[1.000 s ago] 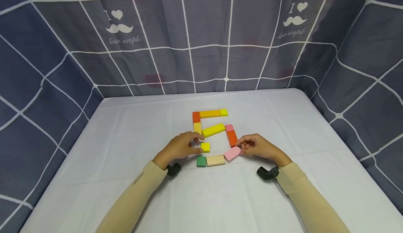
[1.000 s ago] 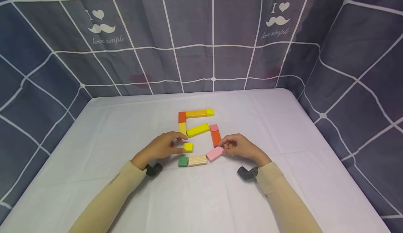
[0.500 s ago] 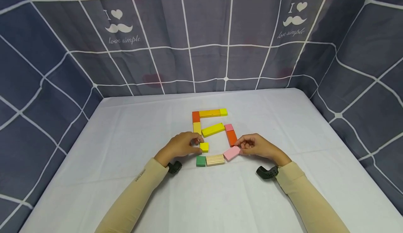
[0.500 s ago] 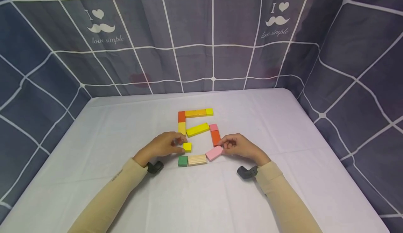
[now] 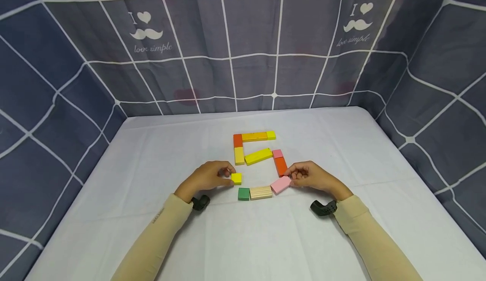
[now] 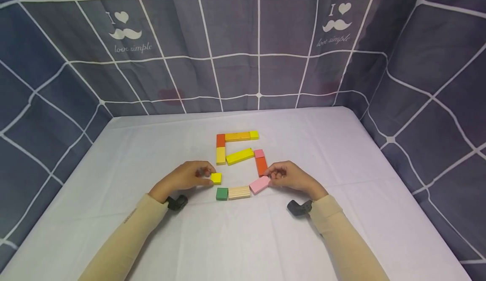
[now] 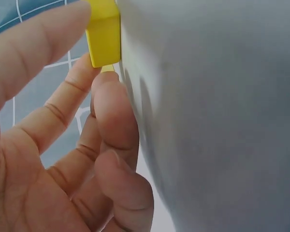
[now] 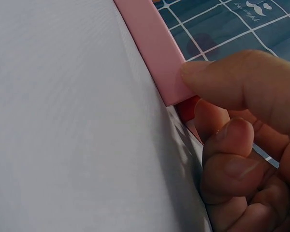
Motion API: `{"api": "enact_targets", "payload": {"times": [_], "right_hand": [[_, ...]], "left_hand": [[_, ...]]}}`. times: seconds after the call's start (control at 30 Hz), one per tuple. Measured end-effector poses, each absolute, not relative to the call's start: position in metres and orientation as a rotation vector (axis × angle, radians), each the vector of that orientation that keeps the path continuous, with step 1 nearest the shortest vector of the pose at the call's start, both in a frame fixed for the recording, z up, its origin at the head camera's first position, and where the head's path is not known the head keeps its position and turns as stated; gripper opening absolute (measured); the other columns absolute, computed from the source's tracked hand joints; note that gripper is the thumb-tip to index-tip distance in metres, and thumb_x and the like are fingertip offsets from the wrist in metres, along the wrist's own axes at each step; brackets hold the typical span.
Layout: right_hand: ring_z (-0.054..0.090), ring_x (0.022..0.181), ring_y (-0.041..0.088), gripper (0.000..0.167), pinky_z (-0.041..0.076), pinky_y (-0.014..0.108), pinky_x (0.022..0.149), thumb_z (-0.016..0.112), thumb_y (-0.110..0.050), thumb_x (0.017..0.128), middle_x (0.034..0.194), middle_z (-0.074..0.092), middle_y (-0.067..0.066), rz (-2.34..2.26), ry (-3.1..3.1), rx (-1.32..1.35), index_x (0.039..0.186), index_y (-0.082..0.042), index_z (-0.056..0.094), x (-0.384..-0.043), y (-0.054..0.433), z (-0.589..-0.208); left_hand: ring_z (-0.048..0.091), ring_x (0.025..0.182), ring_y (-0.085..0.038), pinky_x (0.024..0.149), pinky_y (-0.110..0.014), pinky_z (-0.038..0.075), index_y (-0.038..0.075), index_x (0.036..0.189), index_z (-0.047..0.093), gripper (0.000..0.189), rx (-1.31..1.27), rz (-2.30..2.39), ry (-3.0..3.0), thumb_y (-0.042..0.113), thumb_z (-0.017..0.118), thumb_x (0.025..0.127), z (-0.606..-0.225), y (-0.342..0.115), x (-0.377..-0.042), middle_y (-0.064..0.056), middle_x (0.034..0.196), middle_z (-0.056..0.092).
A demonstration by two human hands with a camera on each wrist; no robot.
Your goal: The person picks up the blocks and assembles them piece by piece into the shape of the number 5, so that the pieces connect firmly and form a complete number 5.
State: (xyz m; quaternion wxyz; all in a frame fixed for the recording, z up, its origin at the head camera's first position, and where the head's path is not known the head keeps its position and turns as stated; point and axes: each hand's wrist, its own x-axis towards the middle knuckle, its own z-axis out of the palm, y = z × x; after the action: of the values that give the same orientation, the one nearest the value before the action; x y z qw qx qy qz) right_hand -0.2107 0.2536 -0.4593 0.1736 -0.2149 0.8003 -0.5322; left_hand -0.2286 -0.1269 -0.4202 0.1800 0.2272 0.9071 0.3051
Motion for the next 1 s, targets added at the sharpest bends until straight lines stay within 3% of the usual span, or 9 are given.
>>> {"api": "enact_targets", "payload": {"times": [1.0], "right_hand": [[0.05, 0.08, 0.009, 0.029, 0.04, 0.017, 0.069, 0.079, 0.006, 0.092, 0.09, 0.061, 0.003, -1.521, 2.256, -0.578, 0.12, 0.012, 0.072, -0.209, 0.253, -0.458]], "left_hand": [[0.059, 0.091, -0.016, 0.083, -0.032, 0.047, 0.007, 0.114, 0.075, 0.027, 0.697, 1.004, 2.389, 0.013, 0.087, 0.091, -0.428, -0.148, -0.239, 0.0, 0.096, 0.068]]}}
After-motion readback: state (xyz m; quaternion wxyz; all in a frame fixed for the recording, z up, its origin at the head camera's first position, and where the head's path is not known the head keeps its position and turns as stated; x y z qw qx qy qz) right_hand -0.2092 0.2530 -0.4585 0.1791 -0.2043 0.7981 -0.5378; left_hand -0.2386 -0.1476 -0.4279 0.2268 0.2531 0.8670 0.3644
